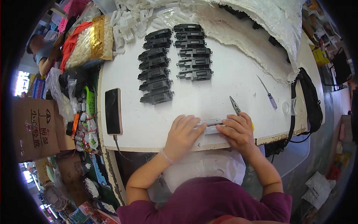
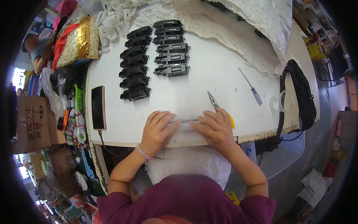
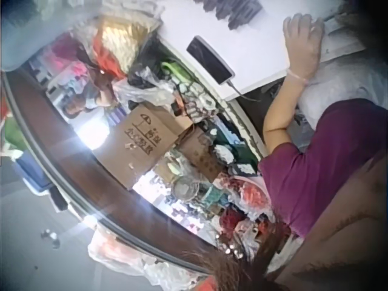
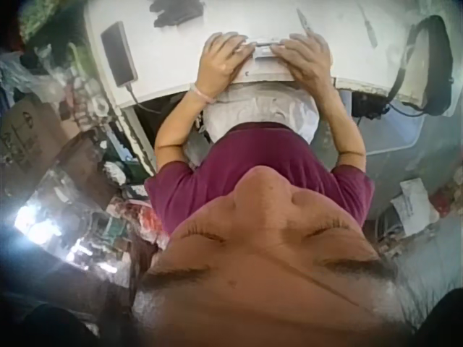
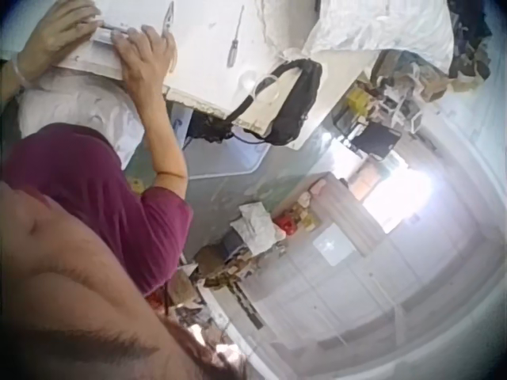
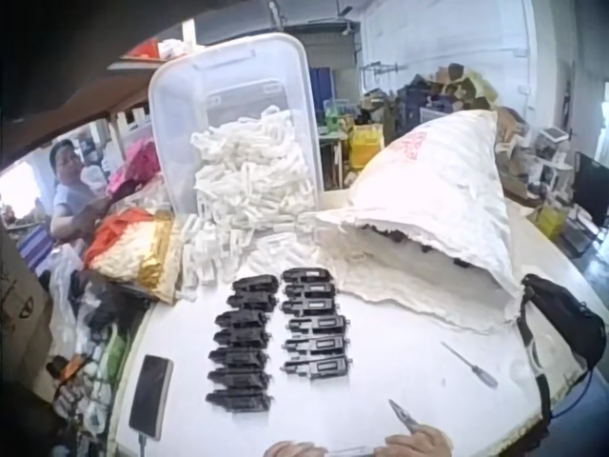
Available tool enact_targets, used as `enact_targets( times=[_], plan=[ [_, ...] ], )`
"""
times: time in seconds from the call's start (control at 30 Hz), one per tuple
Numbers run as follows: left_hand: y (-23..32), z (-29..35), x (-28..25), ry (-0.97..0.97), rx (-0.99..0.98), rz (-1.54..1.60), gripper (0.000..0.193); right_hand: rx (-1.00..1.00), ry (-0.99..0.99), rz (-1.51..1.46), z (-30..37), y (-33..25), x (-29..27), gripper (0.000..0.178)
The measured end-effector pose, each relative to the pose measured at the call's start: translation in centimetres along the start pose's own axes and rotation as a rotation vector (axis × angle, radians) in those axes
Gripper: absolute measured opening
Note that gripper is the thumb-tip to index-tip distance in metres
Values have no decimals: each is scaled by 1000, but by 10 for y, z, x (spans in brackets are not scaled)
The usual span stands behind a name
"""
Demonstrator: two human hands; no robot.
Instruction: Assembling small plastic housings and internal components at a factory workbench.
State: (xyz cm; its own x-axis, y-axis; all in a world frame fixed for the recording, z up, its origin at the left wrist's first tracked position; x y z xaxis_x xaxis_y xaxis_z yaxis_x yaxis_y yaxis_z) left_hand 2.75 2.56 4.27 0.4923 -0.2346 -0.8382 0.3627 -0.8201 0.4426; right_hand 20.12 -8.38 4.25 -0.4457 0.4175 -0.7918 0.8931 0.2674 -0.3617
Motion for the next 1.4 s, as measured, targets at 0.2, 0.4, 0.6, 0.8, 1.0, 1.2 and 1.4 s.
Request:
enact_targets(
  times=[0.2,0.4,0.6,0.8,1.0,1.2,1.4],
  plan=[
    [2,-3,-2,-3,42,-33,32,16,-11,-34,7,1,4,31],
    [-4,-5,-2,-13,78,-4,31,18,-20,-45,4,3,4,31],
    [-3,0,1,11,65,120,34,159,48,-329,2,11,-7,36],
    [-2,2,5,19,94,71,35,178,-65,-420,-9,17,-15,33],
    [0,1,2,16,68,58,34,52,-166,-259,-10,14,-12,26],
    [0,-6,3,-8,67,-51,28,156,-195,-254,-5,17,-8,25],
    [-3,6,-4,0,38,-80,31,121,-199,-261,-13,15,-6,23]
  ],
)
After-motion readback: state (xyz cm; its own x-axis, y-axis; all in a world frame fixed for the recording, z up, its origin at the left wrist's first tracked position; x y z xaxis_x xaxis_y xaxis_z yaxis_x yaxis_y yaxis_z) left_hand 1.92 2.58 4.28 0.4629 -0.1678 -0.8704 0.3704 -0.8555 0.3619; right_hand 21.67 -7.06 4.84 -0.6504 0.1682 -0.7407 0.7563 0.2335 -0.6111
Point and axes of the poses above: each hand's wrist, its own z-axis away from the middle knuckle, its own x-axis out of the palm, y = z × x, the point moved 2 cm from there along -z, towards the middle knuckle, and after that the axes turned 8 degrees about -x, right-handed, at the moved point
